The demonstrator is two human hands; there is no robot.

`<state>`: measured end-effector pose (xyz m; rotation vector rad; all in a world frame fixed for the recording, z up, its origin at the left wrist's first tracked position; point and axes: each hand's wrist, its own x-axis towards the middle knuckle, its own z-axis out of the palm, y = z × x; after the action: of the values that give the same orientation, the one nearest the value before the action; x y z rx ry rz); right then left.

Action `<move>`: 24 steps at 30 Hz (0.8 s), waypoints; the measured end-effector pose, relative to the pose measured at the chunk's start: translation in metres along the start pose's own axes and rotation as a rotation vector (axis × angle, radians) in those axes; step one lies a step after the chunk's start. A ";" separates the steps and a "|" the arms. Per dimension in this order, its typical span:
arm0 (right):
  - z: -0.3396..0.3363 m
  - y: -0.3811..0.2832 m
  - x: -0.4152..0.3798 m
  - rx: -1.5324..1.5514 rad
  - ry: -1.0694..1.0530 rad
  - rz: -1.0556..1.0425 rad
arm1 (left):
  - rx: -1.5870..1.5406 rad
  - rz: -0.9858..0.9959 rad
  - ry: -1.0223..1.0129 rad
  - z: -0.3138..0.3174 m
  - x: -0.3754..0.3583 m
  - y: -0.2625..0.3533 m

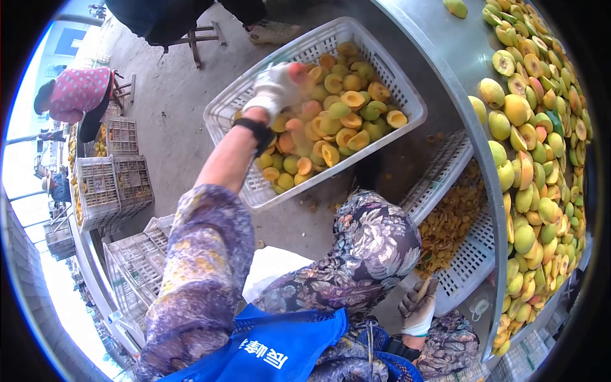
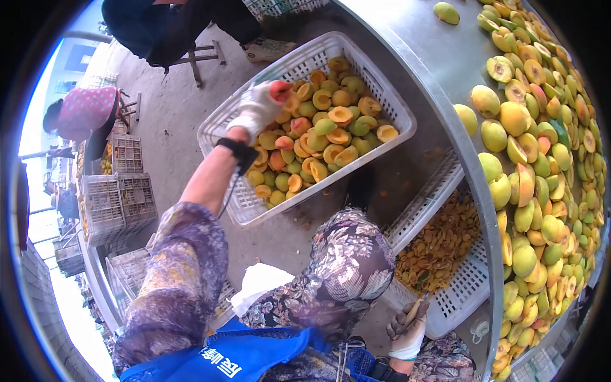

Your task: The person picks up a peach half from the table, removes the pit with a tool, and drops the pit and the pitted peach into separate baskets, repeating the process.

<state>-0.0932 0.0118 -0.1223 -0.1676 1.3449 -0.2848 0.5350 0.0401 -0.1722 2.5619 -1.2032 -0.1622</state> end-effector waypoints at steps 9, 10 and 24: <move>0.004 0.003 0.005 -0.034 -0.044 0.029 | 0.278 -0.108 -0.231 0.014 -0.122 -0.043; 0.004 0.003 0.003 -0.031 -0.030 0.026 | 0.276 -0.158 -0.278 0.032 -0.127 -0.051; -0.003 0.008 -0.004 -0.030 -0.042 -0.050 | -0.231 -0.375 -0.963 0.038 -0.168 -0.002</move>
<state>-0.0959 0.0204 -0.1213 -0.2309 1.3046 -0.3017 0.4201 0.1616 -0.2139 2.4793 -0.8217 -1.6440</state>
